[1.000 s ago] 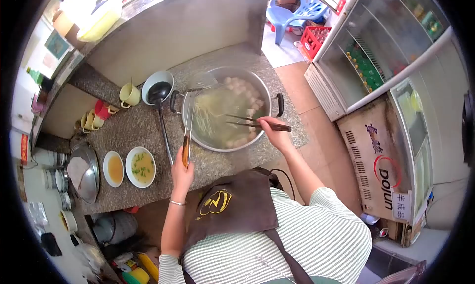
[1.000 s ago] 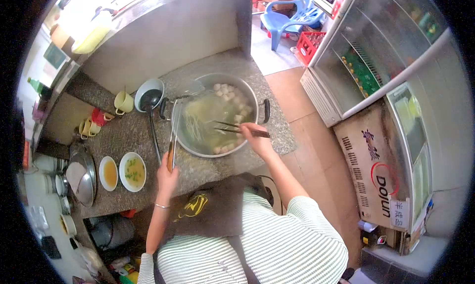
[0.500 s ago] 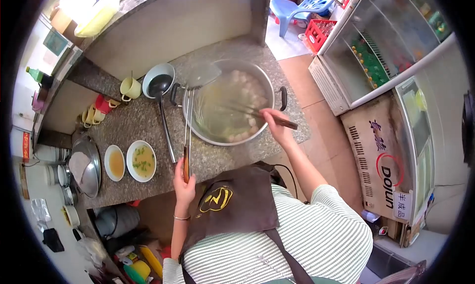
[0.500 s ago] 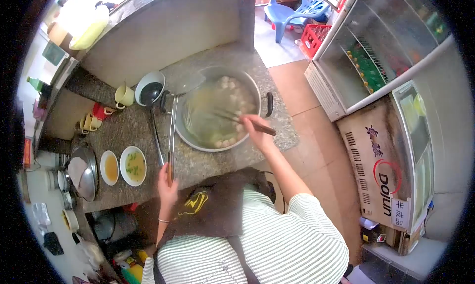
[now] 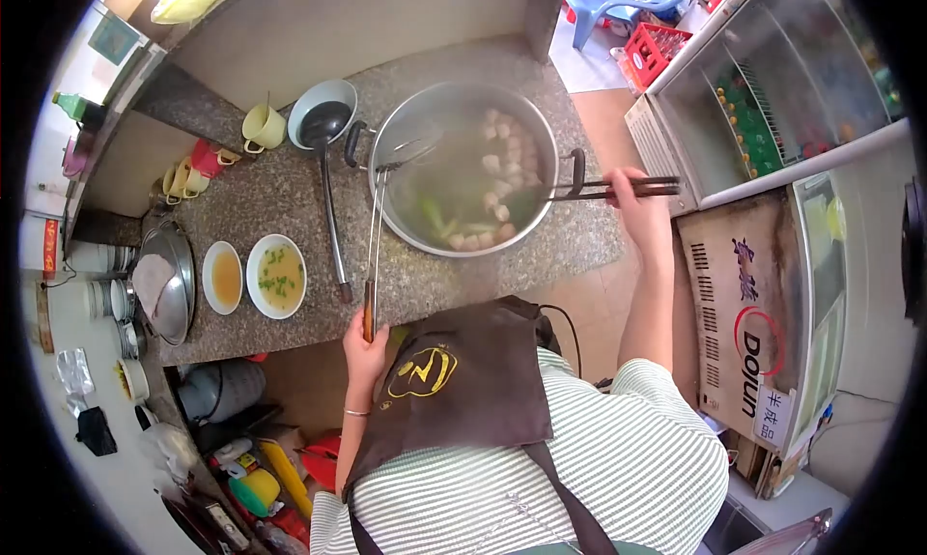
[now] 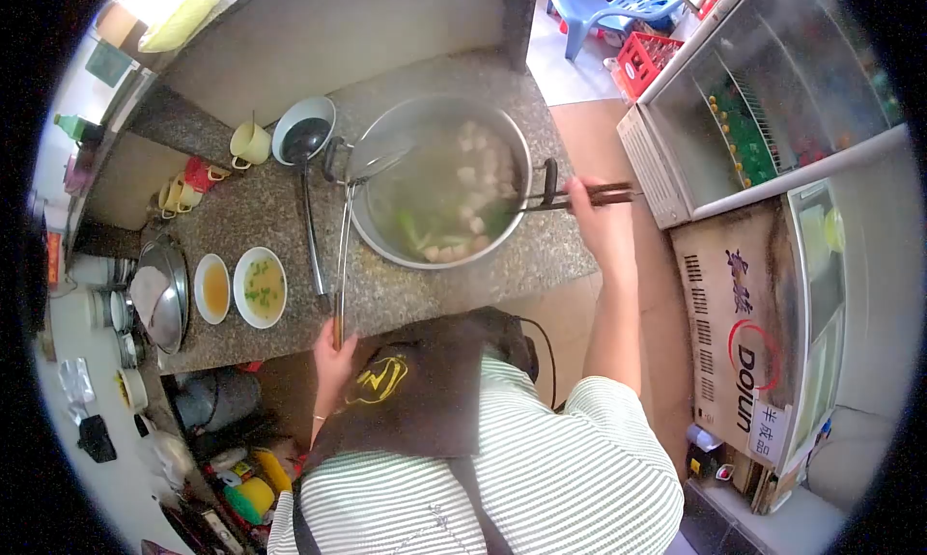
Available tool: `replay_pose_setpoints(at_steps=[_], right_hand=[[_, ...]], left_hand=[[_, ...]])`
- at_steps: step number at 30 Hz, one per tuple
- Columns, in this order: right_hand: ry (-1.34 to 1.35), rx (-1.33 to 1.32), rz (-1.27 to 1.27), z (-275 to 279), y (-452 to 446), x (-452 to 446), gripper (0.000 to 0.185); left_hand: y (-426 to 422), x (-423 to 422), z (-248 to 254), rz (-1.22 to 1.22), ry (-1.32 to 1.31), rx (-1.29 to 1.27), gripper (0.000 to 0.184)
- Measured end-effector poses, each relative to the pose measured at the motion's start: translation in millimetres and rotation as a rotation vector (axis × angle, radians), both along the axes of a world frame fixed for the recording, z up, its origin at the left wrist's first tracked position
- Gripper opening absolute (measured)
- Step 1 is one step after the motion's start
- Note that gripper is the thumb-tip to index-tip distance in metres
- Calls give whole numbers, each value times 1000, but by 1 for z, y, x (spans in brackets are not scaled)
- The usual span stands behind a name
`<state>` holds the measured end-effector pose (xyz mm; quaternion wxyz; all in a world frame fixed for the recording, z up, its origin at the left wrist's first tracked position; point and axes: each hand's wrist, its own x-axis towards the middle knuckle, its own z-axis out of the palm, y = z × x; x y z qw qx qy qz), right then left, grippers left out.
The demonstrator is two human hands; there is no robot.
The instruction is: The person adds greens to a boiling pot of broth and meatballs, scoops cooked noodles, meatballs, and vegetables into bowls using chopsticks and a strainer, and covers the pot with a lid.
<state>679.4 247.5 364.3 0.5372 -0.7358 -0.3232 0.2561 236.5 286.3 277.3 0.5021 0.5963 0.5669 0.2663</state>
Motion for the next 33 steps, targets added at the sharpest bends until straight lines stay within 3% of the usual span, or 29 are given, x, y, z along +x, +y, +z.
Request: replay_pose_setpoints(at_steps=[4,9,12,20,24,29,33], right_hand=[[-123,-179,83,-41,27,-17,21],[-142,13,113,-108,52,-39,20],[-62,32,152,-84,54,-46,21],[265,119,179,-20,45,-31,21],[332,-52,353,-37,39,-43,22],[120,11,221,-59,45,-51,23],[320,92,212,-30,38,-43,21]], left_hand=[[-4,-2,-7,28,43,37,40],[-6,-4,-13,44,-5,-2,33],[-6,10,12,29,-11,49,33],[-9,1,-3,51,-50,73,34],[-12,-2,-3,71,-65,56,35],[-11,-6,-7,75,-54,44,36],[-13,-5,-4,102,-77,-12,36]])
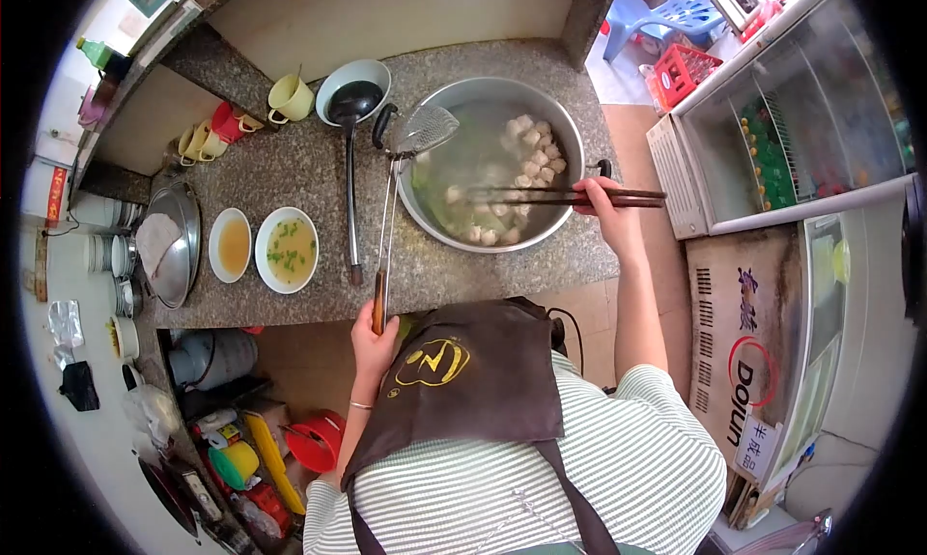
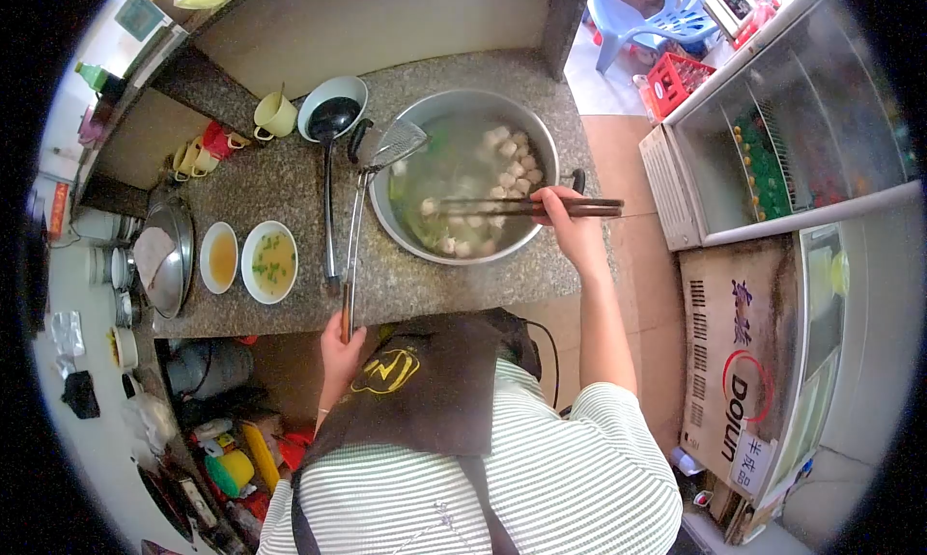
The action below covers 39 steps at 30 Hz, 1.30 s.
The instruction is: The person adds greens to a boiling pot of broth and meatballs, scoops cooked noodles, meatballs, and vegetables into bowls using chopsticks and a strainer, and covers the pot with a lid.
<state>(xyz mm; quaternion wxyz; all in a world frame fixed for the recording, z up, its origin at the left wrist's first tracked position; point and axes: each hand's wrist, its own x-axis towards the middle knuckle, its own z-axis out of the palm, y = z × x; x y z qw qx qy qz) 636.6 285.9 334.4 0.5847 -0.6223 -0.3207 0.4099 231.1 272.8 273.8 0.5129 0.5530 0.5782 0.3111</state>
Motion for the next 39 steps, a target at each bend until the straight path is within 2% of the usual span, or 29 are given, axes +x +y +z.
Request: replay_pose_setpoints(at_steps=[4,6,12,14,18,21,24,28,30,34,35,37,39], right_hand=[[-71,-173,112,6,-5,0,19],[-58,-77,-2,-7,-4,-8,18],[15,-24,-40,6,-14,0,21],[-57,-175,81,7,-18,3,20],[-212,-49,9,-17,-13,-2,20],[-90,42,-93,-10,-12,1,21],[-134,152,-197,-2,-11,7,22],[-252,75,-185,5,-11,10,22],[-113,-7,25,7,-10,3,21],[-436,-32,337,-18,14,-46,18],[-396,-28,388,-20,25,-60,17],[-435,66,430,-61,49,-77,15],[-591,112,513,-101,73,-82,13]], left_hand=[[0,-1,-3,-4,7,-15,36],[0,2,1,-10,23,23,35],[1,1,-1,-11,-27,54,35],[3,1,1,-29,-7,42,36],[6,4,2,-40,9,70,37],[6,8,7,-12,-30,76,37],[9,4,7,-38,-2,21,39],[10,7,11,-29,-1,68,41],[9,4,8,-27,43,37,42],[11,5,13,-18,30,-11,43],[10,4,10,-16,22,10,43],[9,2,7,-8,16,36,43],[8,1,6,-22,42,13,42]])
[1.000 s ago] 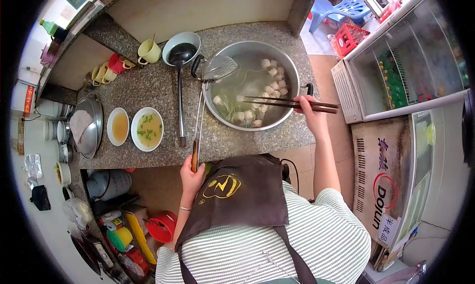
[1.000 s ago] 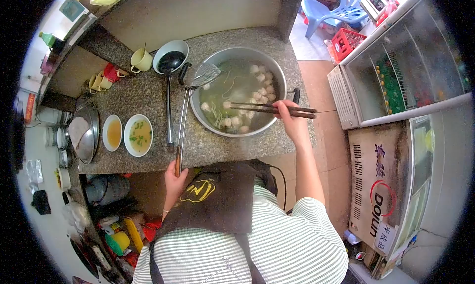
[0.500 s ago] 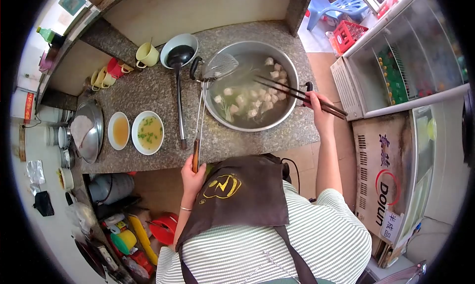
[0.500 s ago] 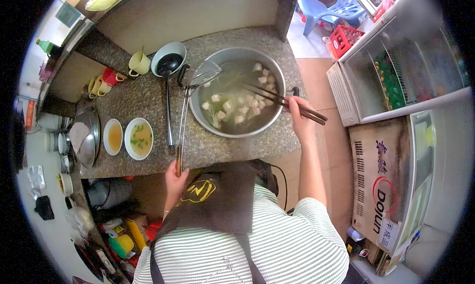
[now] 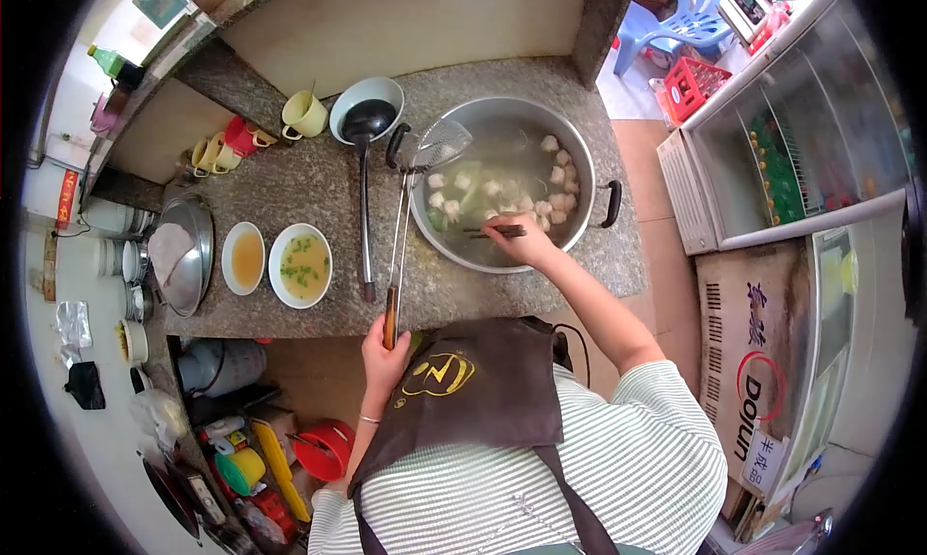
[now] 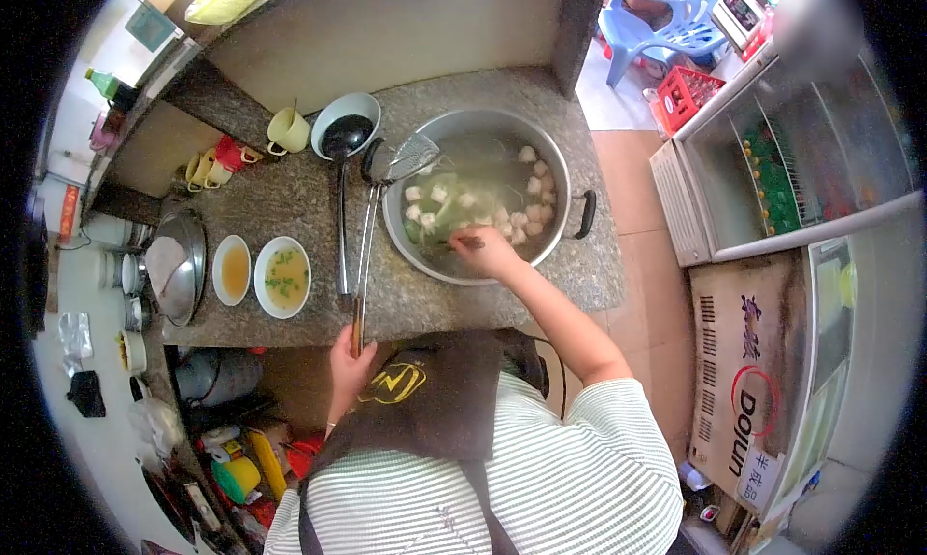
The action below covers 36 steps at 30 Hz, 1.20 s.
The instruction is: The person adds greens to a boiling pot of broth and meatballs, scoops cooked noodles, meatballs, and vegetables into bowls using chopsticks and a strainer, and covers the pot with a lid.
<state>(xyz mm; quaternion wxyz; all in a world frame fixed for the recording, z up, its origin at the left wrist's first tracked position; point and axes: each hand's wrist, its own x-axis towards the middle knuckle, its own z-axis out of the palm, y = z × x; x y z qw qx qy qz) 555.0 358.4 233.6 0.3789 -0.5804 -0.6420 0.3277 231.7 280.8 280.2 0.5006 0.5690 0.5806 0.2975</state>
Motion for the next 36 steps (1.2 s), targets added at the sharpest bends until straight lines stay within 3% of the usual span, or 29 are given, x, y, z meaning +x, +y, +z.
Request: replay_pose_setpoints(at_steps=[5,10,14,16,18,20,21,22,23,25,28,31,33,35,36], right_hand=[[-332,85,182,-30,51,25,15],[-334,302,10,-42,85,75,12],[-242,196,-248,-38,70,112,11],[-160,20,-437,-40,58,122,13],[-317,154,-497,-40,37,125,13],[-238,58,-466,-41,13,125,15],[-163,73,-520,-40,0,116,11],[-12,113,-592,-41,-12,106,15],[103,-55,-620,-25,-21,97,16],[163,45,-593,-41,-27,97,15],[-45,205,-624,-39,-30,100,16],[-231,219,-576,-8,-40,98,16],[-244,189,-554,5,-46,94,15],[-3,143,-569,13,-52,91,15],[-45,182,-600,5,-52,96,14]], left_hand=[[-7,0,9,53,-38,0,42],[-11,-3,15,64,-28,-39,44],[-15,-4,13,84,-26,24,39],[-10,-5,19,1,175,48,34],[-8,-2,23,-5,193,9,34],[-10,-6,-3,2,120,121,33],[-9,-13,-19,-16,117,1,32],[-7,-7,-8,-42,157,81,30],[-4,-2,-4,-69,164,121,30],[1,12,23,-98,183,48,33],[8,18,18,-135,170,-72,36],[12,25,15,-195,173,27,38],[19,27,3,-191,192,-34,38],[23,32,2,-246,246,-128,37],[27,36,4,-246,244,-133,37]])
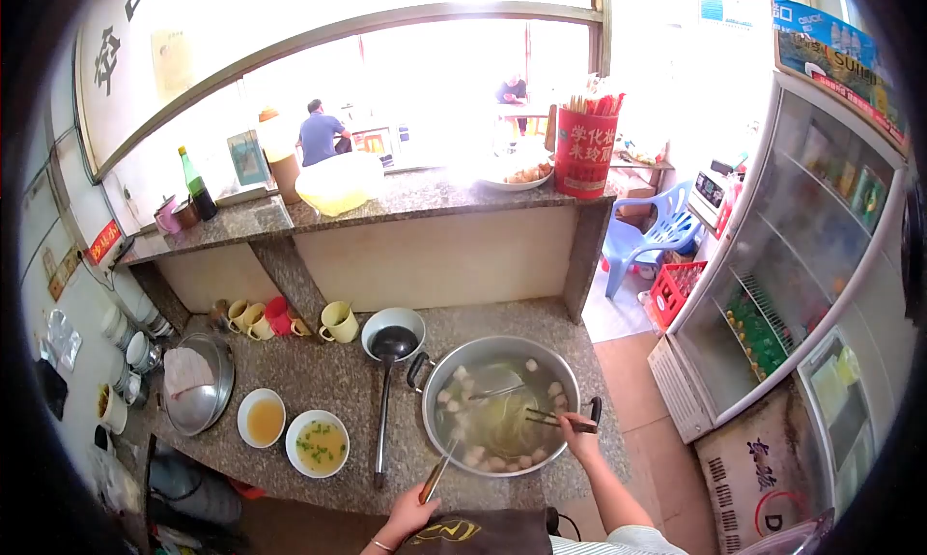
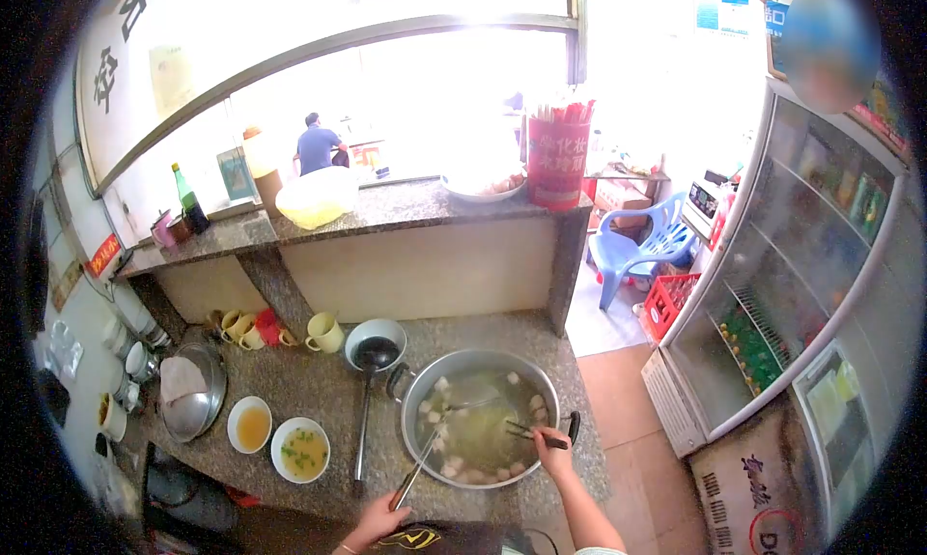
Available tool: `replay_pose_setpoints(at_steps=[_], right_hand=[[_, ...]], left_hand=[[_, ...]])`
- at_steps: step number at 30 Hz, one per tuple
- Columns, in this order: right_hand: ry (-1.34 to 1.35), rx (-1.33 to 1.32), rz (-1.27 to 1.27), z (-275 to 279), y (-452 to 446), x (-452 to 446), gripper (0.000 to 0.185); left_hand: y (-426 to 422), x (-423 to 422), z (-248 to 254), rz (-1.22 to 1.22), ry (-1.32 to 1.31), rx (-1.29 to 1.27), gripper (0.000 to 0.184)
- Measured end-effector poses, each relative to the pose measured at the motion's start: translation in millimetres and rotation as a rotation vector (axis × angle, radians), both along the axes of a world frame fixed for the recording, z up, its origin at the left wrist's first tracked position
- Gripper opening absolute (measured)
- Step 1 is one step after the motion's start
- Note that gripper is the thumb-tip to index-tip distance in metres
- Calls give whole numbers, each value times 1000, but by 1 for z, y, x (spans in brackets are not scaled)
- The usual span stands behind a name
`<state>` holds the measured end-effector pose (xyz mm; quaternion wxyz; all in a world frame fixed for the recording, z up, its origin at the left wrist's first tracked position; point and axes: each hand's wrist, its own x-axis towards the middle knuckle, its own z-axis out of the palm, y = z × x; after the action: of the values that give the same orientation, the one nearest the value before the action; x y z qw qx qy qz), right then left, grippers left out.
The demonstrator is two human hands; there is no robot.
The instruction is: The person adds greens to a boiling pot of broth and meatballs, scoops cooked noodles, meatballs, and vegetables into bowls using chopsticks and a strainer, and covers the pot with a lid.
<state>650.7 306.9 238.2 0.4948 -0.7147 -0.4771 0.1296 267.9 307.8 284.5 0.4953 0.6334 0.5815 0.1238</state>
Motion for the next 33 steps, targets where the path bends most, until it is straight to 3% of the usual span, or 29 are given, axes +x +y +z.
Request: replay_pose_setpoints(at_steps=[2,3,4,5,6,7,8,9,11,15,18,20,21,24,25,27,28,31,33], right_hand=[[-85,57,4,1,-1,3,14],[-164,110,8,1,-6,1,15],[-108,170,15,-6,-8,-1,14],[-45,213,18,-17,-6,-2,13],[-95,47,5,-27,-8,5,13],[-65,-88,8,-22,-9,7,11],[7,156,9,-11,-9,1,12],[80,122,-9,-6,-11,1,12],[-42,-4,-2,17,-16,-2,13],[-11,-93,41,31,-24,-8,15],[-16,39,4,46,-27,-11,13],[12,-1,32,50,-29,-11,13],[41,-35,65,52,-29,-11,13],[115,-28,17,59,-33,-8,13],[196,-37,-5,60,-34,-5,13],[159,-13,13,64,-35,4,13],[273,16,-12,71,-37,8,13],[388,84,-70,90,-34,8,14],[-33,21,-59,91,-29,8,14]], left_hand=[[4,13,16,-115,126,44,36],[9,10,-32,-108,-26,39,37],[13,17,-34,-124,-19,67,38],[15,25,-31,-147,-181,89,40],[24,29,-42,-193,-38,15,44],[27,33,-45,-238,5,162,46],[27,43,-40,-197,-4,264,48],[32,48,-40,-220,25,288,49],[39,66,13,-291,176,96,50],[41,67,-10,-318,229,105,48],[41,63,-11,-428,291,176,48],[42,62,19,-252,-37,-379,44],[43,55,13,-253,-37,-379,44],[46,25,-4,-8,-532,-818,30],[46,19,-6,-6,-534,-816,30],[45,6,-9,84,-775,-1032,31],[45,0,-14,101,-873,-1073,30],[40,-10,-15,262,-927,-1111,25],[39,-16,-22,203,-877,-1083,28]])
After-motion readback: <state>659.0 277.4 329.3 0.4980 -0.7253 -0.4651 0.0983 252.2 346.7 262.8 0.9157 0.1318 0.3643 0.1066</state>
